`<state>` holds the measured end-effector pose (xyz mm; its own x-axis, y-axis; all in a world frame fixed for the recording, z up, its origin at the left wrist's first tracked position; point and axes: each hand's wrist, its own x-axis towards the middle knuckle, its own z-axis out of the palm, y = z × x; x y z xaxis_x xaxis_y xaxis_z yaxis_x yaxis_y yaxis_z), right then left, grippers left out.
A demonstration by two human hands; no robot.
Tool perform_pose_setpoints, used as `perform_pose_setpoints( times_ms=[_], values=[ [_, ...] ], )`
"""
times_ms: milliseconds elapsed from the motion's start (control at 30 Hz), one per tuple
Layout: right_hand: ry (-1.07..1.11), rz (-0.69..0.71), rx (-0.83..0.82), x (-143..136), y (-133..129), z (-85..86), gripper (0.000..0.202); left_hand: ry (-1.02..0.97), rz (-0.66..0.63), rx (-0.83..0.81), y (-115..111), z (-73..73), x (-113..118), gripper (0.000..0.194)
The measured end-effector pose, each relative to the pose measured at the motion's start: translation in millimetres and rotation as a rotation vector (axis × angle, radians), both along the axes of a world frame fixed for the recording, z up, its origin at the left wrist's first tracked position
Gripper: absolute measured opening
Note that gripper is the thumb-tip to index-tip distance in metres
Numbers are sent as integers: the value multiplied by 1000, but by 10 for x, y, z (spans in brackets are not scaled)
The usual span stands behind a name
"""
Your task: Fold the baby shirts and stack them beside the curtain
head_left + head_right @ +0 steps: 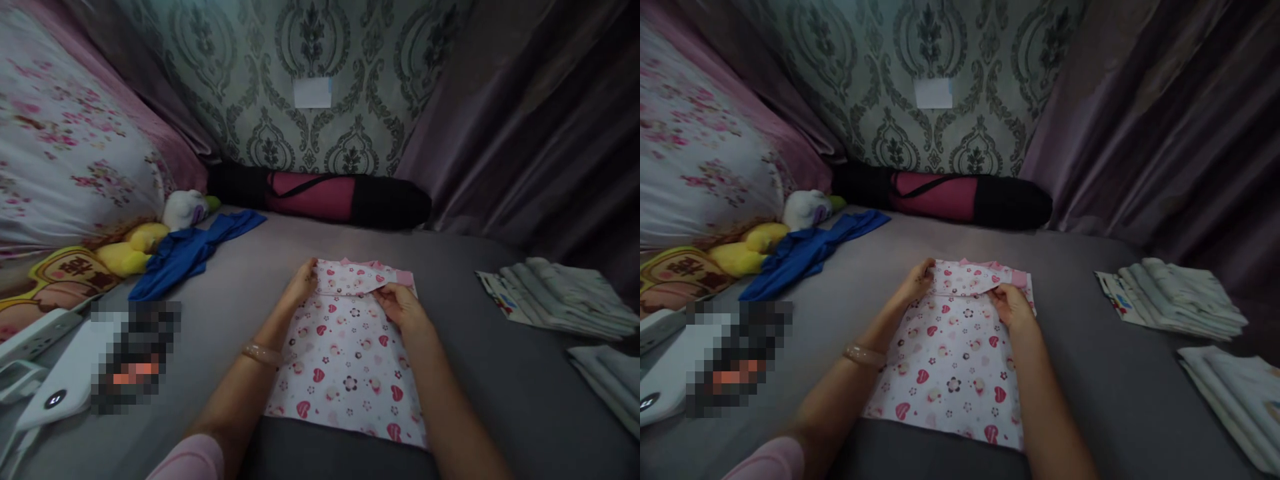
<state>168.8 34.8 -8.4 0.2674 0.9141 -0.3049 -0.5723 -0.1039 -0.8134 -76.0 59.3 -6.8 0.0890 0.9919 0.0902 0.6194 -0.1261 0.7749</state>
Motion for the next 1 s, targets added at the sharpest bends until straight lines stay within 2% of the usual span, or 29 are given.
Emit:
perform_pose_setpoints(
  times_ms=[133,233,300,433,567,700,833,1000],
  values=[
    [102,35,-68,107,0,166,17,135,-61,-20,-68,30,6,53],
    [66,-62,-88,176,-13,246,14,165,-78,-2,-68,45,-5,53],
    [-10,-148,-145,218,-26,241,21,185,-84,7,-55,31,-14,56],
    [-314,-249,-154,319,-45,155,31,248,-166,44,-59,-8,-16,63],
    [-757,-234,-182,418,-39,65,29,399,-181,49,-137,12,21,66],
    [-1000,-216,-185,456,-52,14,23,544,-196,-18,-226,96,72,70],
    [-1373,-140,-169,415,-135,46,25,636,-214,-23,-252,144,98,71],
    [-1545,-78,-260,327,-228,139,33,654,-222,-17,-241,127,89,71]
  ],
)
